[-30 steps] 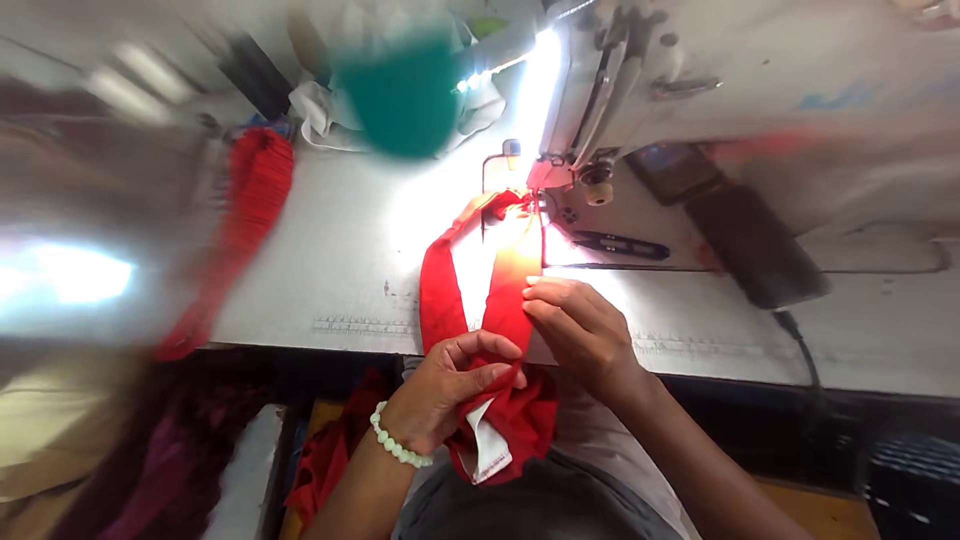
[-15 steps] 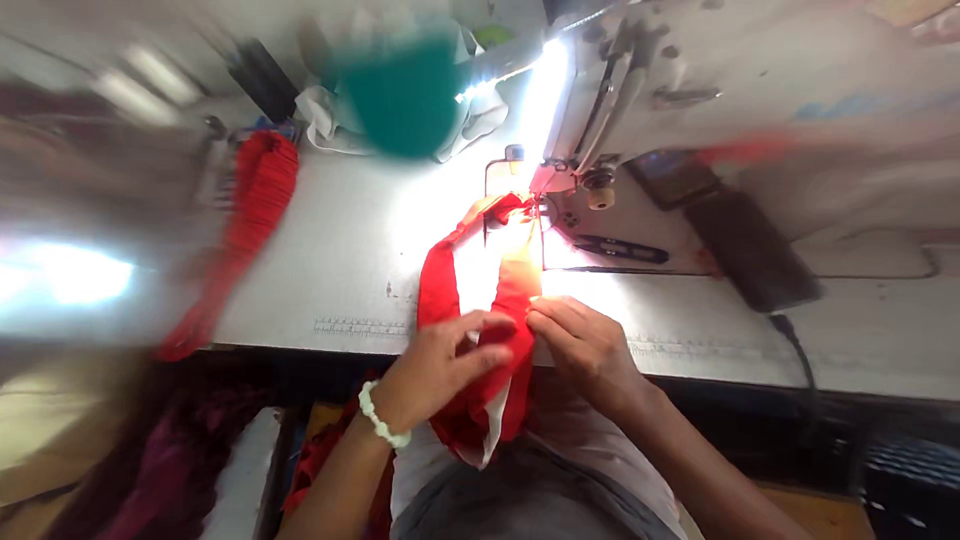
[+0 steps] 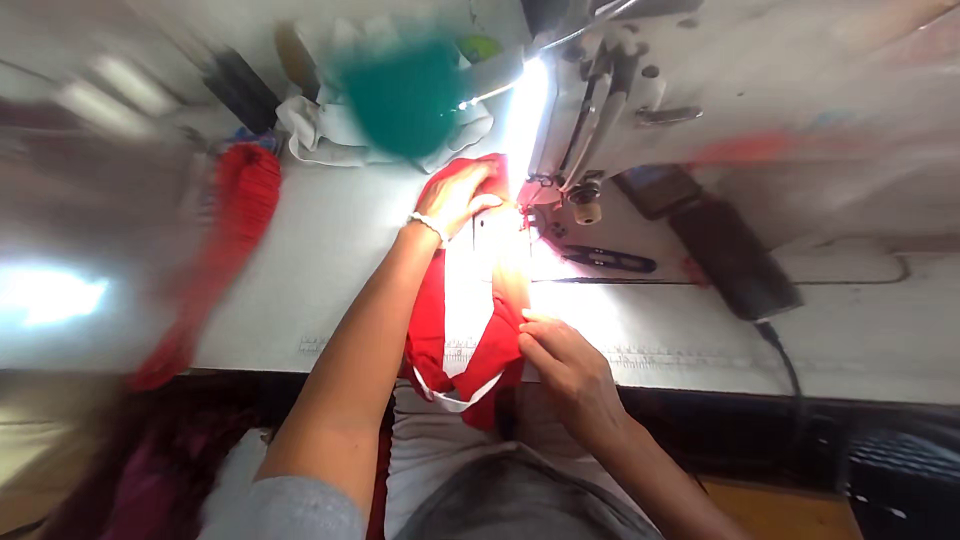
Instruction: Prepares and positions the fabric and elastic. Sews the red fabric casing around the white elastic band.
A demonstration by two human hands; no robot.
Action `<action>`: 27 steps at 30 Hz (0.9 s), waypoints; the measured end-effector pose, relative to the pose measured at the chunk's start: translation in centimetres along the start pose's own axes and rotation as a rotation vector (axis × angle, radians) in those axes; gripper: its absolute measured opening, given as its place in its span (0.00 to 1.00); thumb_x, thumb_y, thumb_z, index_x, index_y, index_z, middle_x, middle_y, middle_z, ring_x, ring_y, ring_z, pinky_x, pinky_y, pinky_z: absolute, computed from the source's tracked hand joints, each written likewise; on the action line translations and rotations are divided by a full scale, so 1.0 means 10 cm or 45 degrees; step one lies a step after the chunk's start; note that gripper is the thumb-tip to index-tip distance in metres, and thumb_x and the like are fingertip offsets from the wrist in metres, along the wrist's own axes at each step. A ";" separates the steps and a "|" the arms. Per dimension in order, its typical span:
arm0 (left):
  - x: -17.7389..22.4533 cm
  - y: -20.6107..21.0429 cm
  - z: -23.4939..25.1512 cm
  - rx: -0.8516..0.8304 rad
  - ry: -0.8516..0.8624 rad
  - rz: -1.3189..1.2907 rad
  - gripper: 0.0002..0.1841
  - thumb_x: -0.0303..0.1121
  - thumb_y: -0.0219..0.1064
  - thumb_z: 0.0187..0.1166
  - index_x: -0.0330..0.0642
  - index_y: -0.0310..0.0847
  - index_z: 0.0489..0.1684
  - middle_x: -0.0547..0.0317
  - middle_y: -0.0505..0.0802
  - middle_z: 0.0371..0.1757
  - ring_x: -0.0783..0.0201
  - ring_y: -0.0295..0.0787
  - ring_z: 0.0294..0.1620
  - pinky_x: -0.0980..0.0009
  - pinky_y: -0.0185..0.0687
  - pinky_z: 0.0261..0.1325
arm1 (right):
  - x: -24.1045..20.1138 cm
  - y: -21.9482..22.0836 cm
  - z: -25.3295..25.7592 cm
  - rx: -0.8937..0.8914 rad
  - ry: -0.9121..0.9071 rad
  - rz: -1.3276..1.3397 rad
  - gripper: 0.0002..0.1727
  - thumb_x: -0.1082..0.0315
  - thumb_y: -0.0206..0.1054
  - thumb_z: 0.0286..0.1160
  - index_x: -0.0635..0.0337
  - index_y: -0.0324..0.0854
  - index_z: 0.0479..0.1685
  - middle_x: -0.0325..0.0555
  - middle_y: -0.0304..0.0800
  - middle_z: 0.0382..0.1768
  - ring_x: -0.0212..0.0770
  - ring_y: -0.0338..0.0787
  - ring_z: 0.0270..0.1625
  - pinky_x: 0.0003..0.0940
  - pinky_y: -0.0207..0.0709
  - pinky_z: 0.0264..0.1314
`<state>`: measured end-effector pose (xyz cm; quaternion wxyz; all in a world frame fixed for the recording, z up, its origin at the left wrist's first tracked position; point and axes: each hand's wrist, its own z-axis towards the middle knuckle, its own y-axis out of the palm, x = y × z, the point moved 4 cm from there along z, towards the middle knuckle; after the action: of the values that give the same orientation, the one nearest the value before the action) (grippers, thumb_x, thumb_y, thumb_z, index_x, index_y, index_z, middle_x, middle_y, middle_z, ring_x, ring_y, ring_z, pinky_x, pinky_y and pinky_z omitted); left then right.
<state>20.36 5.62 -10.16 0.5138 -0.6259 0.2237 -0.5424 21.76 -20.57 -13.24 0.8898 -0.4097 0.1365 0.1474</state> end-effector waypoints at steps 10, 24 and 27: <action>0.57 0.16 -0.56 0.438 0.385 0.328 0.10 0.30 0.64 0.81 0.35 0.92 0.41 0.43 0.94 0.53 0.44 0.88 0.62 0.47 0.77 0.67 | -0.01 0.01 -0.03 0.027 0.038 0.038 0.11 0.79 0.60 0.74 0.61 0.89 0.35 0.52 0.95 0.40 0.49 0.95 0.56 0.33 0.85 0.64; 0.73 0.40 -1.01 0.022 0.285 0.376 0.20 0.44 0.56 0.83 0.58 0.90 0.65 0.54 0.87 0.75 0.47 0.84 0.72 0.45 0.73 0.62 | 0.00 -0.08 -0.07 -0.004 0.023 -0.099 0.11 0.79 0.60 0.73 0.59 0.89 0.36 0.50 0.95 0.41 0.48 0.94 0.55 0.36 0.83 0.67; 0.73 0.38 -1.04 0.026 0.302 0.432 0.20 0.45 0.55 0.83 0.60 0.91 0.63 0.56 0.89 0.73 0.48 0.85 0.72 0.46 0.73 0.65 | -0.03 -0.07 -0.06 -0.015 -0.003 -0.085 0.11 0.79 0.59 0.74 0.60 0.89 0.36 0.49 0.96 0.41 0.47 0.94 0.54 0.34 0.83 0.65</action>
<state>14.26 -6.03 -11.45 0.5739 -0.5058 0.3795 -0.5203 21.71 -21.49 -13.05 0.8920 -0.4190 0.1207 0.1188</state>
